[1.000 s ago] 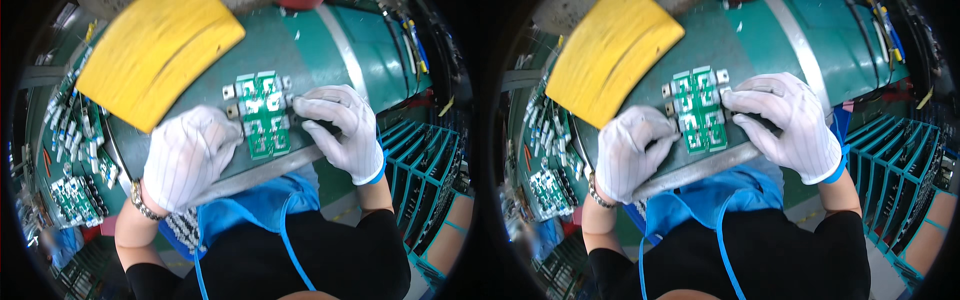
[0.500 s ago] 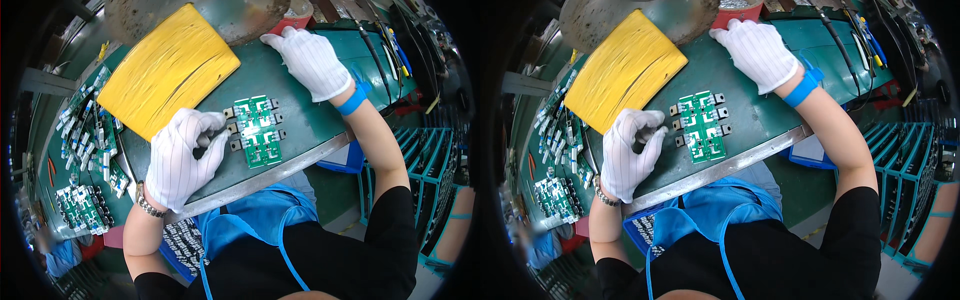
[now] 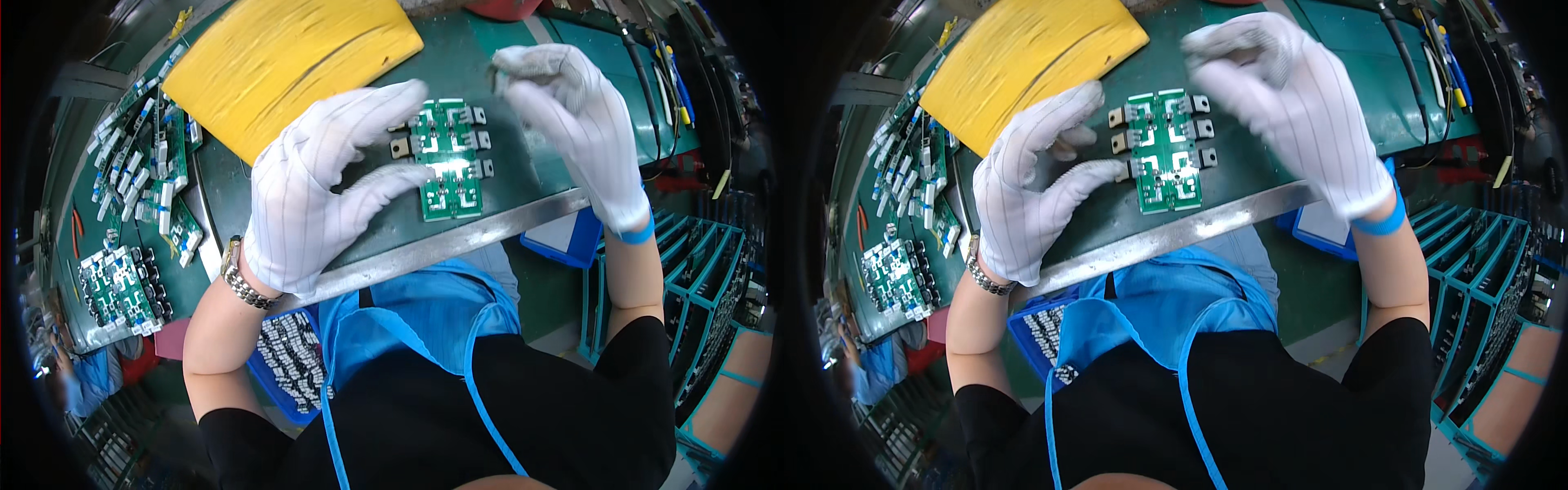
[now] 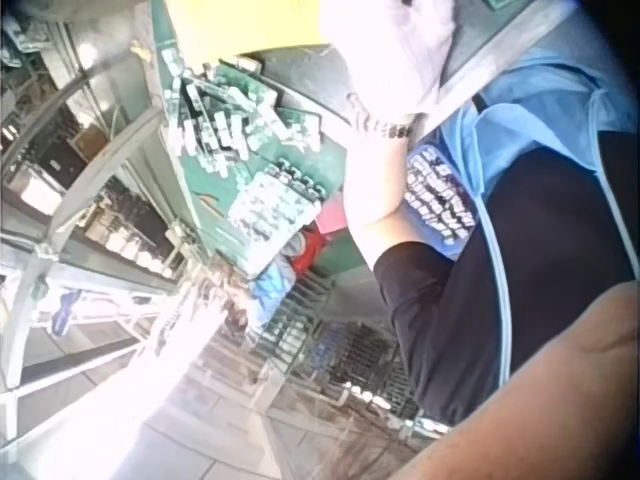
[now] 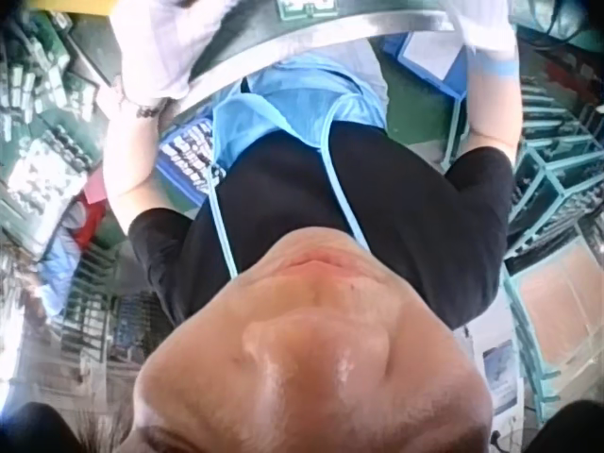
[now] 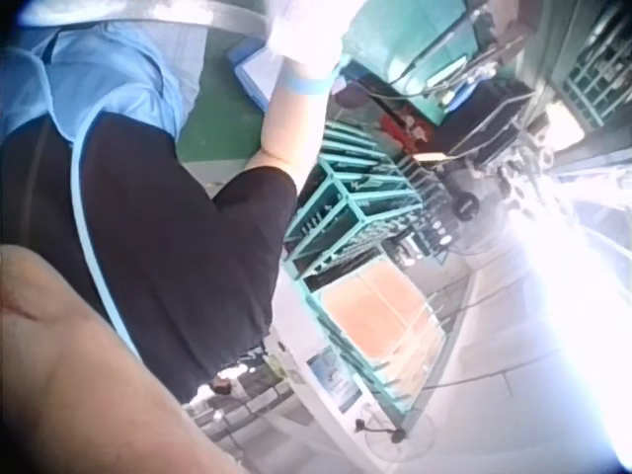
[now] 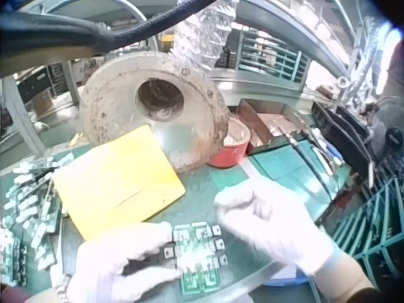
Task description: The person solders electronic components onto printed circuit boards using a soldering iron and solder wire.
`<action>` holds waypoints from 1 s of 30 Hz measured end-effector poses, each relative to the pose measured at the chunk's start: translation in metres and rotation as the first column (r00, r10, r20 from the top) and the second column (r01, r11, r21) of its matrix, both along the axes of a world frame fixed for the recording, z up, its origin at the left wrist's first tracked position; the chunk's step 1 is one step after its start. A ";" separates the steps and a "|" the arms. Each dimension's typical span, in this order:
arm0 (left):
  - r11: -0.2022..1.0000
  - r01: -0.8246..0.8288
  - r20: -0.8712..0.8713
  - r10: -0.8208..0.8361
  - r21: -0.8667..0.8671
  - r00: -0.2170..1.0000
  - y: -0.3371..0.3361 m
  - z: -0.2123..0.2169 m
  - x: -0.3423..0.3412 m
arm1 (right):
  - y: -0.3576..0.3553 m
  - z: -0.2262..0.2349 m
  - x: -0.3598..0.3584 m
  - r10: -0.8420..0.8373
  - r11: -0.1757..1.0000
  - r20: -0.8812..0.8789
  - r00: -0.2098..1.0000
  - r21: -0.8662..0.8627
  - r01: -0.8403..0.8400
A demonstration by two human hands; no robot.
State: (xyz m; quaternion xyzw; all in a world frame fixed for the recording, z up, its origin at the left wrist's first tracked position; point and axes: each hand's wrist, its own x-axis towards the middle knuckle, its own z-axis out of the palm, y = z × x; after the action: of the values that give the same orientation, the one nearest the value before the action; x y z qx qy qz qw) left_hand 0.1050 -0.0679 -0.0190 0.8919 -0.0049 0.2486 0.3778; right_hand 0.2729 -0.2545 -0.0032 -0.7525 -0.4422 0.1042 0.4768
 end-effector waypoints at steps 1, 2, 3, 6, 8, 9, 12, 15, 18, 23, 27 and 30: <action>0.999 0.046 0.062 -0.046 -0.002 0.997 -0.003 0.000 0.000 | -0.002 0.006 -0.011 0.128 0.991 0.224 0.966 -0.058 -0.118; 0.999 0.051 0.047 -0.051 -0.006 0.998 -0.005 -0.001 -0.002 | -0.003 0.010 -0.020 0.260 0.965 0.427 0.866 -0.140 -0.220; 0.993 0.085 0.091 -0.092 0.087 0.992 -0.006 0.000 -0.002 | -0.002 0.014 -0.033 0.248 0.964 0.046 0.968 -0.108 -0.242; 0.985 0.102 0.097 -0.117 0.140 0.988 -0.005 -0.002 -0.007 | -0.002 -0.004 -0.030 0.365 0.928 0.298 0.882 -0.042 -0.370; 0.964 0.025 0.066 -0.044 0.263 0.997 -0.004 0.001 -0.009 | -0.003 -0.009 -0.028 0.320 0.935 0.727 0.608 -0.140 -0.325; 0.967 0.001 0.002 -0.001 0.254 1.000 -0.006 0.002 -0.010 | -0.001 -0.002 -0.043 0.229 0.972 -0.031 0.973 -0.045 -0.230; 0.992 0.091 -0.362 -0.056 0.082 0.930 -0.004 0.010 -0.012 | -0.009 0.003 -0.035 -0.034 0.999 -0.179 0.983 -0.011 0.032; 0.957 0.197 -0.340 -0.116 0.214 0.933 0.000 0.005 -0.013 | -0.022 0.004 -0.026 -0.249 0.968 -0.159 0.955 -0.078 0.239; 0.928 0.229 -0.323 -0.129 0.294 0.937 -0.001 0.003 -0.013 | -0.034 -0.012 -0.017 -0.271 0.959 -0.117 0.955 -0.115 0.258; 0.936 0.236 -0.332 -0.143 0.260 0.932 -0.002 0.001 -0.012 | -0.042 -0.034 -0.010 -0.232 0.971 -0.199 0.952 -0.112 0.213; 0.919 0.239 -0.354 -0.120 0.315 0.928 -0.003 0.004 -0.011 | -0.042 -0.036 -0.013 -0.224 0.973 -0.183 0.957 -0.101 0.209; 0.915 0.249 -0.363 -0.125 0.318 0.923 -0.003 0.003 -0.010 | -0.044 -0.039 -0.013 -0.222 0.974 -0.183 0.958 -0.089 0.209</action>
State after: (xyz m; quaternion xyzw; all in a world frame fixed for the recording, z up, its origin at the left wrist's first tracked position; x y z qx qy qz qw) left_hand 0.0946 -0.0709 -0.0163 0.9700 -0.0726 0.0504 0.2263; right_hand 0.2603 -0.2984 -0.0420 -0.7987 -0.3058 0.1388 0.4993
